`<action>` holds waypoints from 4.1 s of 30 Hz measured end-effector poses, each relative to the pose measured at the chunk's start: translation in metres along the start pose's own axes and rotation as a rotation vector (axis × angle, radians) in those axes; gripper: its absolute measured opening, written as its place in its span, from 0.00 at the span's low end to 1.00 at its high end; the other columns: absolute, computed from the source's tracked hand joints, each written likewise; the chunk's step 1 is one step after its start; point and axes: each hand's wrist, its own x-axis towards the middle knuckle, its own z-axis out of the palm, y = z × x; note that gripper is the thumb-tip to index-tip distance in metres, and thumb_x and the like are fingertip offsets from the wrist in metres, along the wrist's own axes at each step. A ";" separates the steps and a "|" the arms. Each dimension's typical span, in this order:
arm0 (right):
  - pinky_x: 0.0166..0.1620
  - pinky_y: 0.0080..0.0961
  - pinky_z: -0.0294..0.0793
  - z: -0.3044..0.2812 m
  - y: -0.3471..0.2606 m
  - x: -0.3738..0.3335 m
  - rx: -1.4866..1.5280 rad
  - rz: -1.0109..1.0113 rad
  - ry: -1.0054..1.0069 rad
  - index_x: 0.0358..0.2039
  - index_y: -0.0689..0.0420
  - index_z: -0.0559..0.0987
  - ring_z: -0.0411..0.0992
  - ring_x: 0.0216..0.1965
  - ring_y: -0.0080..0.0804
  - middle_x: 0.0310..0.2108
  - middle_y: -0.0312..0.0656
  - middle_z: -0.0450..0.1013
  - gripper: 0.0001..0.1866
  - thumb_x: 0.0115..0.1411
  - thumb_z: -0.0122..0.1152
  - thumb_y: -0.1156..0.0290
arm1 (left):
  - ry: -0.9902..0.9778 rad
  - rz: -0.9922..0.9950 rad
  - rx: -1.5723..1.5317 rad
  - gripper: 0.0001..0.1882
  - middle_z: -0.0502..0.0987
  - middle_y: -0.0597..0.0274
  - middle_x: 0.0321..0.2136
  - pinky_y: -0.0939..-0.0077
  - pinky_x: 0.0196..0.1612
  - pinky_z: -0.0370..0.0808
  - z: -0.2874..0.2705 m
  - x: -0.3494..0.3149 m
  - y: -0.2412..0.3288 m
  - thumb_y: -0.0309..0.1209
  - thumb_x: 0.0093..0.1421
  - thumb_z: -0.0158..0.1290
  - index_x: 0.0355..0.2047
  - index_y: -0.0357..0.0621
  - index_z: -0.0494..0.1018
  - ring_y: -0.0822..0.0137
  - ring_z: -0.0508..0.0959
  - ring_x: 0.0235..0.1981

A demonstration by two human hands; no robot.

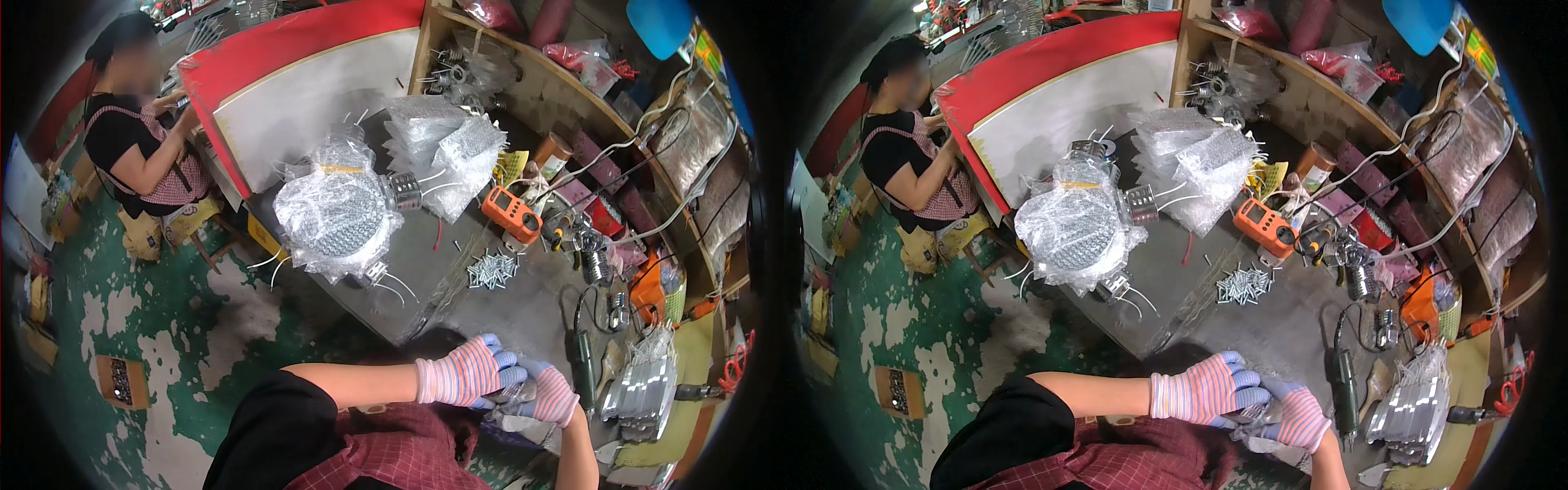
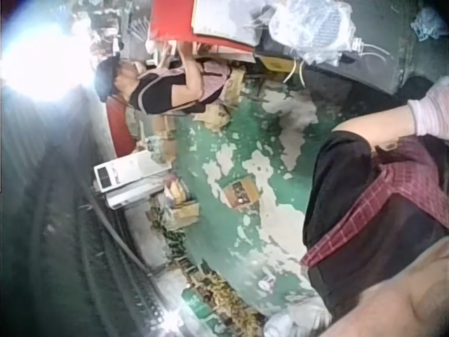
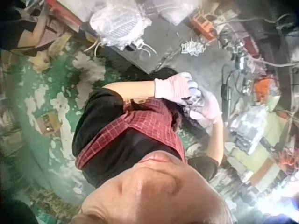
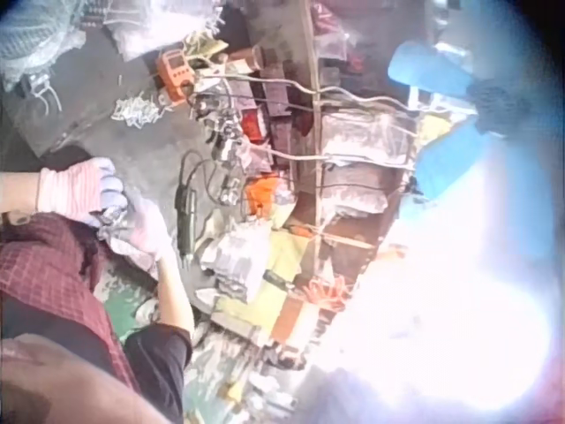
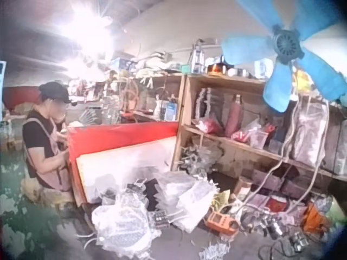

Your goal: Assemble electrical lighting components using a powered screwdriver.

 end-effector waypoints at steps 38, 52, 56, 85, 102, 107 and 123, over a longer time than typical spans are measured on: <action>0.40 0.32 0.79 0.011 -0.174 0.201 1.204 -0.179 0.024 0.55 0.54 0.73 0.78 0.38 0.33 0.43 0.43 0.77 0.29 0.64 0.60 0.45 | 0.960 -0.872 -0.500 0.15 0.81 0.62 0.38 0.77 0.46 0.77 -0.245 -0.186 -0.164 0.33 0.65 0.57 0.47 0.35 0.76 0.72 0.79 0.38; 0.31 0.15 0.71 0.012 -0.160 0.197 1.114 -0.282 0.069 0.57 0.57 0.74 0.73 0.30 0.16 0.41 0.34 0.80 0.26 0.65 0.62 0.55 | 0.963 -0.937 -0.580 0.16 0.79 0.60 0.42 0.74 0.50 0.74 -0.230 -0.161 -0.155 0.34 0.67 0.54 0.50 0.36 0.74 0.70 0.76 0.44; 0.36 0.17 0.74 0.019 -0.155 0.201 1.171 -0.268 0.131 0.55 0.58 0.75 0.75 0.36 0.18 0.42 0.36 0.79 0.25 0.65 0.63 0.56 | 0.963 -0.961 -0.520 0.18 0.78 0.60 0.44 0.74 0.52 0.74 -0.220 -0.159 -0.160 0.35 0.67 0.54 0.52 0.36 0.73 0.70 0.76 0.45; 0.46 0.24 0.74 0.073 -0.142 0.179 1.385 -0.355 0.161 0.58 0.62 0.66 0.72 0.41 0.22 0.43 0.40 0.75 0.30 0.62 0.69 0.66 | 1.293 -0.707 -0.454 0.14 0.78 0.60 0.42 0.75 0.53 0.73 -0.193 -0.151 -0.113 0.28 0.63 0.55 0.48 0.37 0.75 0.70 0.76 0.44; 0.42 0.22 0.76 0.101 -0.171 0.182 1.404 -0.244 0.298 0.56 0.60 0.62 0.72 0.39 0.20 0.42 0.40 0.74 0.36 0.55 0.76 0.67 | 0.935 -0.672 0.041 0.21 0.77 0.53 0.50 0.72 0.55 0.72 -0.218 -0.127 -0.173 0.34 0.66 0.54 0.56 0.37 0.71 0.64 0.75 0.51; 0.45 0.25 0.77 0.092 -0.164 0.190 1.277 -0.342 0.320 0.54 0.61 0.63 0.73 0.43 0.25 0.43 0.43 0.74 0.34 0.55 0.76 0.66 | 0.584 -0.777 -0.423 0.21 0.76 0.58 0.52 0.74 0.61 0.67 -0.238 -0.116 -0.160 0.32 0.68 0.49 0.59 0.37 0.70 0.67 0.72 0.55; 0.54 0.28 0.73 0.085 -0.145 0.188 1.326 -0.291 0.167 0.62 0.66 0.62 0.71 0.52 0.29 0.52 0.47 0.72 0.44 0.54 0.77 0.61 | 0.680 -0.787 -0.568 0.23 0.76 0.58 0.54 0.72 0.59 0.71 -0.230 -0.150 -0.179 0.32 0.68 0.52 0.61 0.38 0.69 0.67 0.74 0.54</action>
